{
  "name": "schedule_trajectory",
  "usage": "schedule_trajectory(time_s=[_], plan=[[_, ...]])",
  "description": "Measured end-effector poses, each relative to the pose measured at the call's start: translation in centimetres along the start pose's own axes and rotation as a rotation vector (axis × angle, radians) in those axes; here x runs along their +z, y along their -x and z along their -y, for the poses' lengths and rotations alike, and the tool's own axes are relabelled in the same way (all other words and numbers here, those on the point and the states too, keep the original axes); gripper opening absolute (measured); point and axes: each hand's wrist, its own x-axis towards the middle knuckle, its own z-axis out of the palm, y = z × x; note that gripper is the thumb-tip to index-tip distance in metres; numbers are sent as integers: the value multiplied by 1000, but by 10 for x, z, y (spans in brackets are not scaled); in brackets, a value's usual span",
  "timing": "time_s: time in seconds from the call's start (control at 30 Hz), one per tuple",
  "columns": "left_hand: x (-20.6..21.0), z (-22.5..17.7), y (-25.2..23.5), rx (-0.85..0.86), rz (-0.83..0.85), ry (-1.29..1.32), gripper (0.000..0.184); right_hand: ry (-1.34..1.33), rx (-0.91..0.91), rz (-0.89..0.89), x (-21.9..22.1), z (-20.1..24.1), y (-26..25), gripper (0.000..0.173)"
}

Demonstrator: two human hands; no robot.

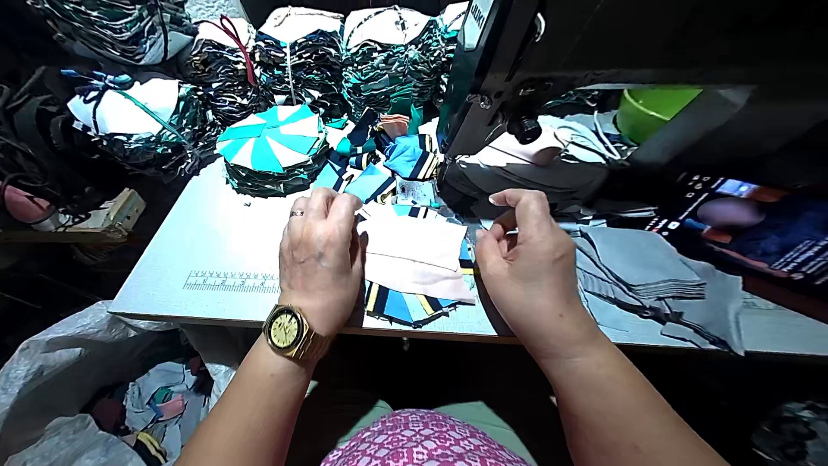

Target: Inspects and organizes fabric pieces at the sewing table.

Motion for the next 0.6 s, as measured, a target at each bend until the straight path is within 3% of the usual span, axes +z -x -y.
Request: schedule_trajectory(time_s=[0.13, 0.23, 0.33, 0.6], plan=[[0, -21, 9, 152, 102, 131, 30, 3, -242, 28, -6, 2, 4, 25], [10, -27, 11, 167, 289, 86, 45, 56, -377, 206, -2, 4, 10, 38], [21, -23, 15, 112, 443, -28, 55, 203, -388, 384, 5, -4, 23, 60], [29, -12, 18, 171, 398, -26, 63, 253, -239, 600, -15, 7, 20, 62]])
